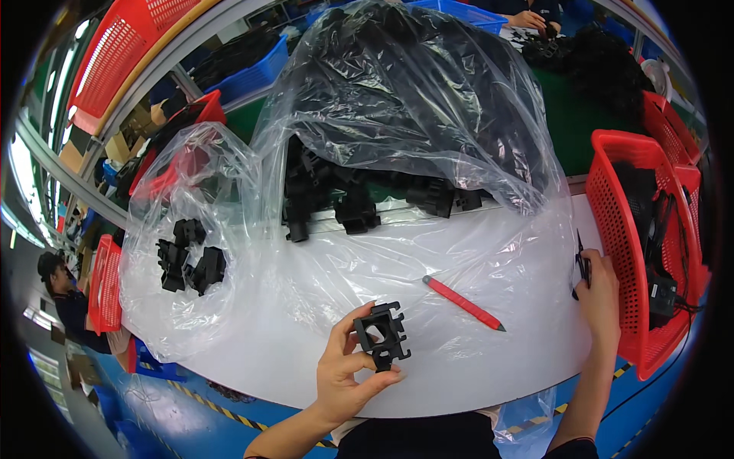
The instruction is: Inspecting and assembling small black plastic components using a probe tool and scissors at an industrial workstation.
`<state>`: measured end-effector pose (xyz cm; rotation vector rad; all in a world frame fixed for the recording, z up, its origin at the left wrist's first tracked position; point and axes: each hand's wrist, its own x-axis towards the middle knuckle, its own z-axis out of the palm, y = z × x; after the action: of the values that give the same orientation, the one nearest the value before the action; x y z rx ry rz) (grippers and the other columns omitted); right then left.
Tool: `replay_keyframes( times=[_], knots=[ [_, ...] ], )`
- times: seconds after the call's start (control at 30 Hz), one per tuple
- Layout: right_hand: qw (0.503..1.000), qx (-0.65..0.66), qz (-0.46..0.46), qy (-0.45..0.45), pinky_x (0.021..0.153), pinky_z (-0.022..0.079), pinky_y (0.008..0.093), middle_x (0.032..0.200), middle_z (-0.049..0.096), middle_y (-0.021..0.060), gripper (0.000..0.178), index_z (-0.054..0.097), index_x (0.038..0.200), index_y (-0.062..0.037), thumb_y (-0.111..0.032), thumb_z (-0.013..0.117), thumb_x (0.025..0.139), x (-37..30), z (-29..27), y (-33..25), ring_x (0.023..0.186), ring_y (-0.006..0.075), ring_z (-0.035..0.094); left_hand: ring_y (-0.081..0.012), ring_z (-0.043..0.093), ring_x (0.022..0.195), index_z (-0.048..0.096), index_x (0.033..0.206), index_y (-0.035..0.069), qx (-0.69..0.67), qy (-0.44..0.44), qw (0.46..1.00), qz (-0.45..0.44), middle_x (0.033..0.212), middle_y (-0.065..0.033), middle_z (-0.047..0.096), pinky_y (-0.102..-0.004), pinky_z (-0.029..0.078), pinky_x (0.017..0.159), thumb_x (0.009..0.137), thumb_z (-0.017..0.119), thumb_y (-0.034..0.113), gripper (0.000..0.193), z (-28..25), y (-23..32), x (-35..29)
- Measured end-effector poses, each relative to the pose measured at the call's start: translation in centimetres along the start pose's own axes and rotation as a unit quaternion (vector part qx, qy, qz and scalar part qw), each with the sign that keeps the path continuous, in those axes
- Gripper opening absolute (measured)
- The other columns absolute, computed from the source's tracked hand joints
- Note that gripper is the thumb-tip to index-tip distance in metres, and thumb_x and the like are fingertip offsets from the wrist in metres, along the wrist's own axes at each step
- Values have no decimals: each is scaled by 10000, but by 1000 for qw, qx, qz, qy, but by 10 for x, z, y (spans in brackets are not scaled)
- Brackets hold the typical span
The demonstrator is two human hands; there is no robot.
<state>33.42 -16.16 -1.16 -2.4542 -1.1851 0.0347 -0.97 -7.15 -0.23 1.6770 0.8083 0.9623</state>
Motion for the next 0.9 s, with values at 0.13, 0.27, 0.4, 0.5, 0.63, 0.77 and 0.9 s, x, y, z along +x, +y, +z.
replay_keyframes(
  times=[0.13, 0.27, 0.4, 0.5, 0.63, 0.77, 0.9],
  knots=[
    [996, 84, 24, -18, 629, 418, 362, 794, 514, 146, 504, 485, 1107, -22, 93, 503, 616, -1, -2, -10, 682, 283, 527, -257, 509, 1091, 680, 684, 51, -12, 42, 998, -41, 1318, -165, 362, -370, 406, 897, 640, 776, 135, 136, 2, -1, -22],
    [907, 408, 74, -72, 495, 401, 196, 697, 539, 52, 597, 420, 1229, 7, 79, 496, 641, -28, -4, -17, 552, 79, 508, -270, 499, 1105, 676, 683, 39, -62, 48, 994, -70, 1323, -164, 354, -376, 403, 905, 640, 773, 120, 134, 0, -12, -40],
    [798, 564, 115, -180, 458, 407, 200, 649, 535, 52, 606, 395, 1247, 31, -20, 581, 672, -79, -4, -88, 515, 89, 519, -280, 484, 1122, 676, 680, 32, -100, 76, 988, -92, 1322, -160, 346, -378, 401, 910, 634, 772, 102, 128, 0, -20, -50],
    [750, 619, 114, -203, 395, 405, 205, 676, 550, 97, 649, 389, 1239, 63, -116, 665, 680, -98, 0, -109, 460, 114, 523, -286, 477, 1127, 676, 678, 28, -91, 90, 989, -79, 1318, -155, 344, -381, 404, 910, 633, 771, 92, 123, 0, -22, -48],
    [604, 683, 157, -379, 427, 433, 222, 759, 563, 145, 562, 421, 1201, 93, -113, 657, 735, -106, -16, -120, 494, 128, 529, -282, 472, 1123, 673, 675, 21, -120, 96, 983, -100, 1312, -150, 346, -388, 411, 905, 636, 772, 95, 130, 0, -21, -46],
    [457, 625, 249, -582, 460, 408, 207, 815, 567, 131, 453, 423, 1208, 86, -145, 573, 848, -101, -4, -134, 536, 106, 498, -269, 470, 1117, 666, 669, 20, -169, 118, 970, -132, 1310, -151, 348, -376, 418, 891, 631, 780, 112, 152, 2, -17, -44],
    [414, 579, 280, -644, 438, 384, 201, 821, 567, 118, 371, 430, 1209, 71, -139, 490, 909, -94, 1, -139, 522, 91, 480, -271, 471, 1113, 666, 667, 27, -86, 74, 990, -89, 1315, -156, 348, -362, 404, 894, 629, 785, 124, 158, 2, -23, -48]
  ],
)
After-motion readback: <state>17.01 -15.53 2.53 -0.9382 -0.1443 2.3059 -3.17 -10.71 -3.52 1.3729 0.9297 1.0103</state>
